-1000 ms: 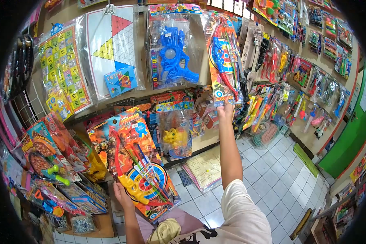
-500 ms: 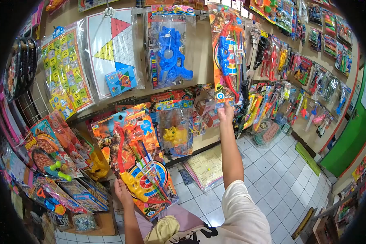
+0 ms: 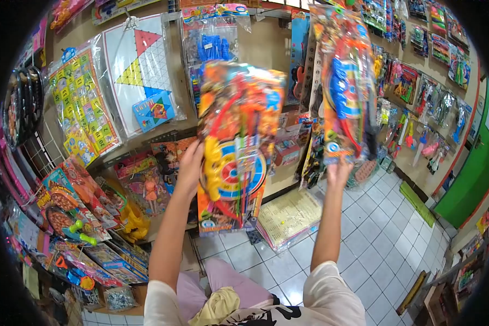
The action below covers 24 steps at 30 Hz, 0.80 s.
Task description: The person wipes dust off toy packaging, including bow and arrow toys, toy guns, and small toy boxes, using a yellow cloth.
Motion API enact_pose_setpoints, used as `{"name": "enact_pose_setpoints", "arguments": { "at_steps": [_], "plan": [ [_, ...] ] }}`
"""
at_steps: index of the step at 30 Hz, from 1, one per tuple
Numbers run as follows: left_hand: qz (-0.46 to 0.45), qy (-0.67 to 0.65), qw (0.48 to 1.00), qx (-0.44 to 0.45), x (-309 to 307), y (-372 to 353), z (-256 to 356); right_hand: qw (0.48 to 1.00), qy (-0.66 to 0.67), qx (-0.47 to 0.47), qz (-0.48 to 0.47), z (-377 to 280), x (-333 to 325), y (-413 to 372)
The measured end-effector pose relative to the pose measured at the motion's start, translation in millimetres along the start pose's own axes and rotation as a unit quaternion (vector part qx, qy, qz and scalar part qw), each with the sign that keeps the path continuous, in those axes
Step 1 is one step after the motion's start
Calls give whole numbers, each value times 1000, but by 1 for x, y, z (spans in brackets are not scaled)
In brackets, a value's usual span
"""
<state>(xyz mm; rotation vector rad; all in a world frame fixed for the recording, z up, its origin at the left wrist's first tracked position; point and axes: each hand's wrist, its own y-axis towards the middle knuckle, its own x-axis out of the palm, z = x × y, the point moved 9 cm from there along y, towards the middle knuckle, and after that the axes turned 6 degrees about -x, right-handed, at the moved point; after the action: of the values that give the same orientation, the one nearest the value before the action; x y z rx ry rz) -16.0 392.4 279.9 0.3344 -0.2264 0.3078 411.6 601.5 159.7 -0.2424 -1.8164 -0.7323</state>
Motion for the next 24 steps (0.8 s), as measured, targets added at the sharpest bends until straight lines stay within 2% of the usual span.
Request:
{"name": "enact_pose_setpoints", "arguments": {
  "at_steps": [3, 6, 10, 12, 13, 16, 24],
  "plan": [
    [-19, 92, 995, 32, 52, 50, 19, 998, -45, -49, -3, -65, -22, -12],
    [-90, 26, 994, 63, 101, 115, 25, 996, -68, -49, 34, -117, -55, -17],
    [-81, -60, 991, 83, 149, 197, 46, 990, -105, -83, 33, -174, -88, -25],
    [-43, -23, 993, 105, 167, 218, 67, 990, -99, -82, 53, -187, -90, -39],
    [-35, -57, 993, 98, 176, 225, 74, 990, -96, -81, 65, -191, -89, -47],
    [-42, -52, 990, 125, 194, 255, 89, 987, -110, -68, 100, -197, -91, -67],
    [-13, -77, 994, 83, 201, 320, 72, 990, -117, -45, 59, -199, -75, -95]
  ]
}}
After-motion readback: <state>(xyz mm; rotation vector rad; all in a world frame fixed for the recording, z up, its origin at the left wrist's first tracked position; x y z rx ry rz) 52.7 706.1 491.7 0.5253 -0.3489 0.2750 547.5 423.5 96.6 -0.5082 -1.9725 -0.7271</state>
